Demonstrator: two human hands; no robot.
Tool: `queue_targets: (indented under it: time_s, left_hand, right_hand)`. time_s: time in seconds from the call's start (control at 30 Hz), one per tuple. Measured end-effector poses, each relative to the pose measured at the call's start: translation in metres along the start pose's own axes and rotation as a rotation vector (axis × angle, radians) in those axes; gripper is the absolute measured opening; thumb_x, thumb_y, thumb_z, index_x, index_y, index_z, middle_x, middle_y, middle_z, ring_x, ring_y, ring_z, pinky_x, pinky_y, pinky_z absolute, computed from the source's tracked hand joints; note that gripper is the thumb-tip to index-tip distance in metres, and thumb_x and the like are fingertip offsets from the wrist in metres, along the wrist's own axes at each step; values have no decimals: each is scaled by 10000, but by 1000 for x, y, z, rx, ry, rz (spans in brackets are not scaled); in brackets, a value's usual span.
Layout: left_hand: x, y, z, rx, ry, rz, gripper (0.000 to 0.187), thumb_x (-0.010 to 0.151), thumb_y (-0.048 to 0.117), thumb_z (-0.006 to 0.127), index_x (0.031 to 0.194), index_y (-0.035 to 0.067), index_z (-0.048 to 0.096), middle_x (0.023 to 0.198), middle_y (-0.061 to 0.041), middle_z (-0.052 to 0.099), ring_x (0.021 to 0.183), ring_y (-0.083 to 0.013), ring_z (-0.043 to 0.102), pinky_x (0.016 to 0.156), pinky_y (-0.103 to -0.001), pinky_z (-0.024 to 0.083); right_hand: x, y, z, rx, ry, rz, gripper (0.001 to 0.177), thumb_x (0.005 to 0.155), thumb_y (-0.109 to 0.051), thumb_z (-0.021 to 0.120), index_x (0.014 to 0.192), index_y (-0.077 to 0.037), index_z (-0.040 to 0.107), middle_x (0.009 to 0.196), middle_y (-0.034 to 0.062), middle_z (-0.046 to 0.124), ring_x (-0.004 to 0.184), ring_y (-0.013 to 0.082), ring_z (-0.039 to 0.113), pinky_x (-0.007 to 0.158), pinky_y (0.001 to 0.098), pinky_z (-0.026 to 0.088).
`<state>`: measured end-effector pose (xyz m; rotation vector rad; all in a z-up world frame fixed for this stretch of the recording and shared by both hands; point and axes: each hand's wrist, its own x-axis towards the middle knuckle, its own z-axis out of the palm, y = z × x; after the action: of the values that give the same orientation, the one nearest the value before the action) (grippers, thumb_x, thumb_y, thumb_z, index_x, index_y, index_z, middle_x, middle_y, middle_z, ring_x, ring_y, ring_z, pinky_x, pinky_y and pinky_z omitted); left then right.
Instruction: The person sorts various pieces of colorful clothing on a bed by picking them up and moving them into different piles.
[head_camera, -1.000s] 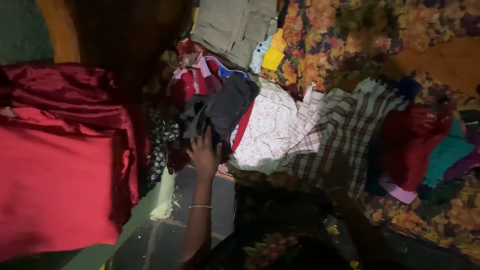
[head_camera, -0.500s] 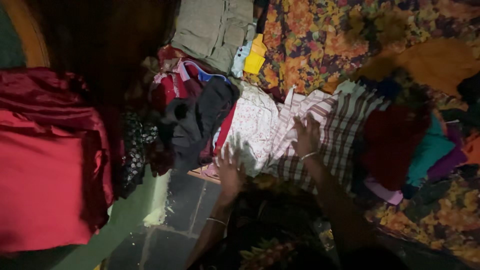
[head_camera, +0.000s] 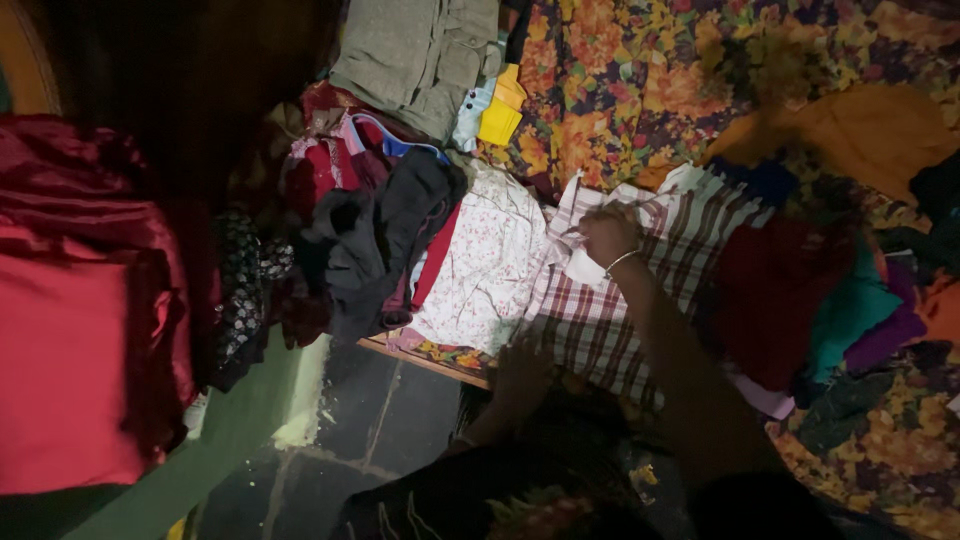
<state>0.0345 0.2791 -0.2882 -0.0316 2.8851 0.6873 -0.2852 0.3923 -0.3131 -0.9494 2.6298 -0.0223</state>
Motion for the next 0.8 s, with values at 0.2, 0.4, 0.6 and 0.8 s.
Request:
queue_targets:
  time_s: [0.2, 0.4, 0.6, 0.8]
  left_hand:
    - [18, -10, -20, -86, 162, -97, 512, 964, 315, 595, 1387, 30, 552, 1441, -260, 522, 1272, -441, 543, 999, -563, 481]
    - [29, -1, -22, -156, 206, -148, 586, 899, 274, 652, 1398, 2, 509, 1456, -282, 513, 1186, -493, 565, 877, -586, 496]
    - [25, -6, -31, -325, 65, -242, 739, 779, 235, 664, 1451, 9, 452, 1461, -289, 485, 1180, -499, 524, 882, -590, 495]
    - [43, 16, -68, -268, 100, -134, 767, 845, 195, 645, 1539, -32, 413, 1474, -284, 494, 1296, -471, 508, 1052, -556, 446]
  right_hand:
    - [14, -30, -27, -10, -190, -57, 858, 636, -276, 914, 1402, -243, 530, 1574, 41, 348, 1442, 336, 281, 1092, 663, 261]
    - [0, -19, -7, -173, -127, -180, 746, 721, -297, 904, 1382, -321, 559, 1600, -9, 412, 1559, 334, 246, 1205, 627, 252]
    - [-69, 1, -38, -123, 80, -331, 547, 643, -246, 825, 1182, -281, 736, 1499, 60, 546, 1452, 385, 368, 1092, 587, 307]
    - [-171, 9, -30, 125, 224, -372, 405, 760, -118, 775, 1154, -188, 713, 1138, 62, 695, 1234, 305, 583, 1163, 546, 379]
